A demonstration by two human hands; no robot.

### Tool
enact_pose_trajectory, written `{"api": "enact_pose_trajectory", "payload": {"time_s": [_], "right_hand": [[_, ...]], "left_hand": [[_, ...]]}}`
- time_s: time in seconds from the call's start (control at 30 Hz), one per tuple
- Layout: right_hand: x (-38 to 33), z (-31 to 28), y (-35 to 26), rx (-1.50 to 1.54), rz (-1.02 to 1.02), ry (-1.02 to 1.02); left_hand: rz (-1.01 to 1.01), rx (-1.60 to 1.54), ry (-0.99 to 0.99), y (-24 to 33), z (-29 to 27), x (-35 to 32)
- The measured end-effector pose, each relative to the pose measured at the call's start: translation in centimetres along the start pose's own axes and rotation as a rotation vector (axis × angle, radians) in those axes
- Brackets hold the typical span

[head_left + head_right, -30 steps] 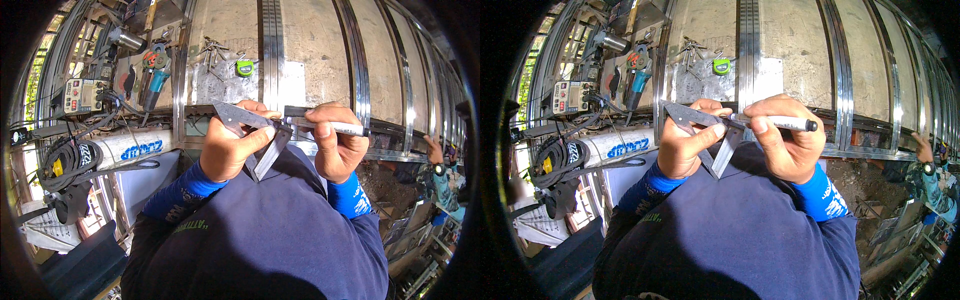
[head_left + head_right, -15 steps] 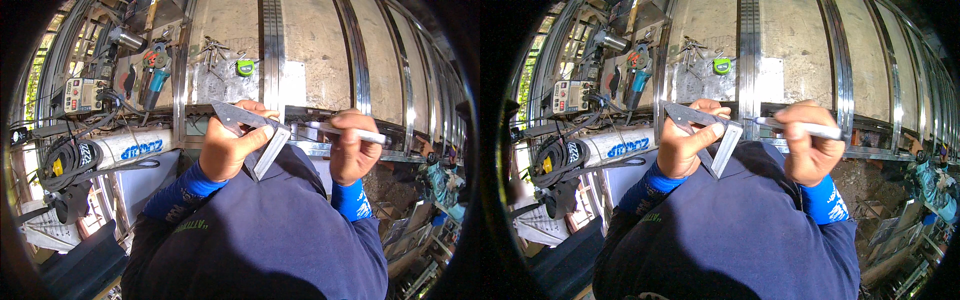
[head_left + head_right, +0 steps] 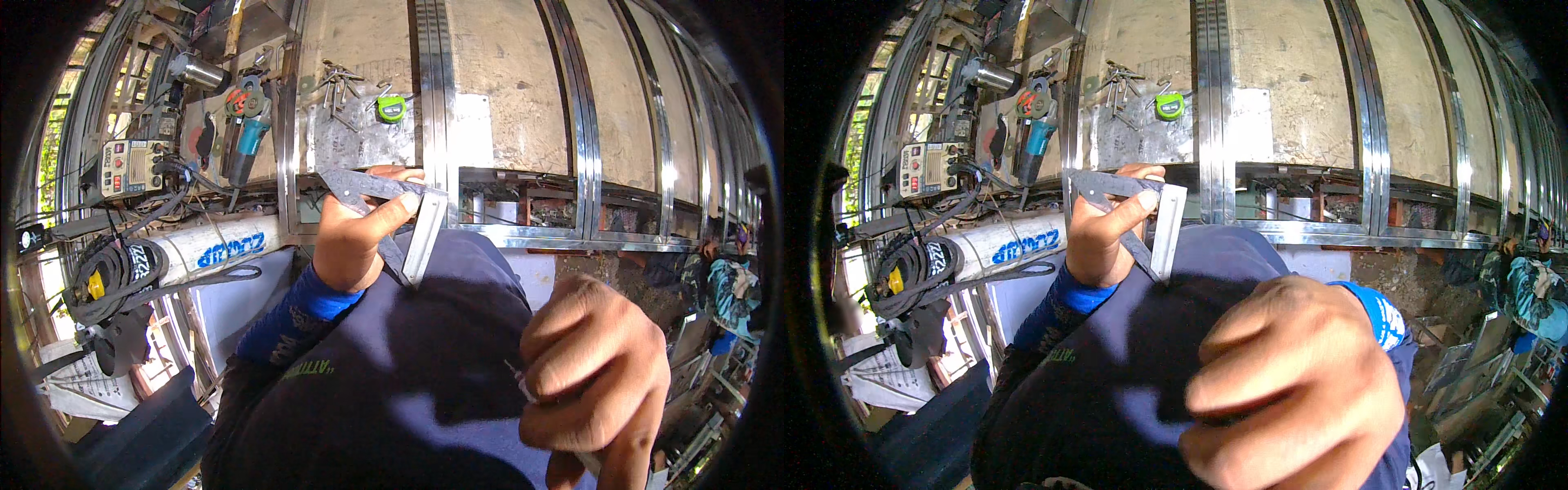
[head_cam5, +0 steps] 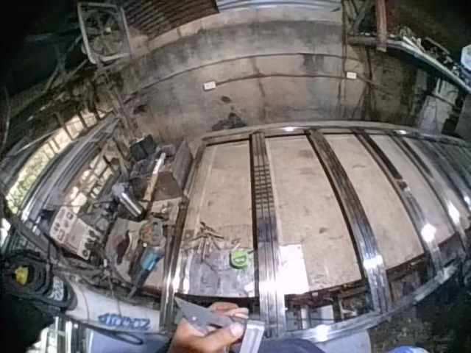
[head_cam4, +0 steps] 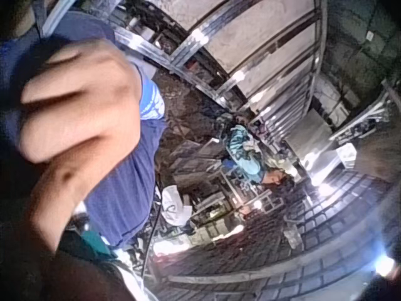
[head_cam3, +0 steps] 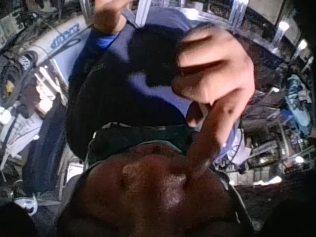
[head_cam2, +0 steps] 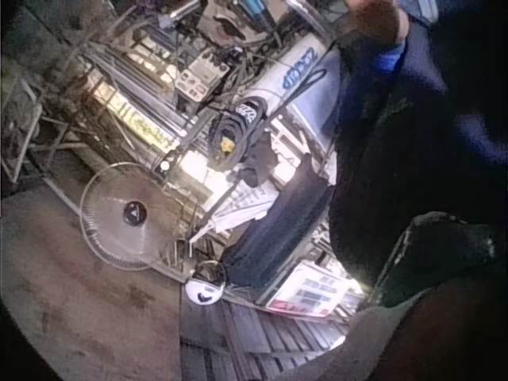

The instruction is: The person measures and marks a metal frame using a tape measure, a speed square, and a marker. They repeatedly measure distances, align the square, and draw lines on the metal surface to prepare for cutting or assembly.

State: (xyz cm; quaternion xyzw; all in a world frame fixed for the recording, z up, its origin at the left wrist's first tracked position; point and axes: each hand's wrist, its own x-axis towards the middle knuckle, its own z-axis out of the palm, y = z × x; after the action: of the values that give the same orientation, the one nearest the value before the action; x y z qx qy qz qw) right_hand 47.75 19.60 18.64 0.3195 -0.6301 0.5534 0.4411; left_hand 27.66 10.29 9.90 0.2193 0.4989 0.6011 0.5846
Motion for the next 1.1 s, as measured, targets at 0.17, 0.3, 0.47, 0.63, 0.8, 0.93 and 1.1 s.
{"api": "enact_pose_trajectory", "payload": {"time_s": [0.17,0.3,0.47,0.63,0.8,0.93,1.1], "right_hand": [[1.6,-0.2,0.7,0.057,-0.037,-0.01],[1.2,0.0,0.6,0.123,0.025,0.024],[0.8,1.0,1.0,-0.017,-0.13,0.108],[0.0,0.8,0.8,-0.056,-0.145,0.117],[-2.1,-0.8,0.4,-0.672,0.606,0.3],[-6.1,-1.3,5.6,-0.357,1.294,0.479],[-9.6,-0.6,8.4,0.088,1.414,0.479]], "left_hand": [[0.035,0.049,0.017,0.3,0.0,-0.4],[0.028,0.031,0.037,0.2,0.0,-0.5],[-0.024,-0.002,0.014,0.1,0.0,-0.3],[-0.001,0.031,0.01,-0.1,0.0,-0.2],[0.062,-0.016,0.043,-0.5,-0.2,-0.2],[0.075,-0.132,0.091,-1.2,-0.8,-0.2],[-0.001,-0.137,-0.018,-2.1,-2.5,0.5]]}}
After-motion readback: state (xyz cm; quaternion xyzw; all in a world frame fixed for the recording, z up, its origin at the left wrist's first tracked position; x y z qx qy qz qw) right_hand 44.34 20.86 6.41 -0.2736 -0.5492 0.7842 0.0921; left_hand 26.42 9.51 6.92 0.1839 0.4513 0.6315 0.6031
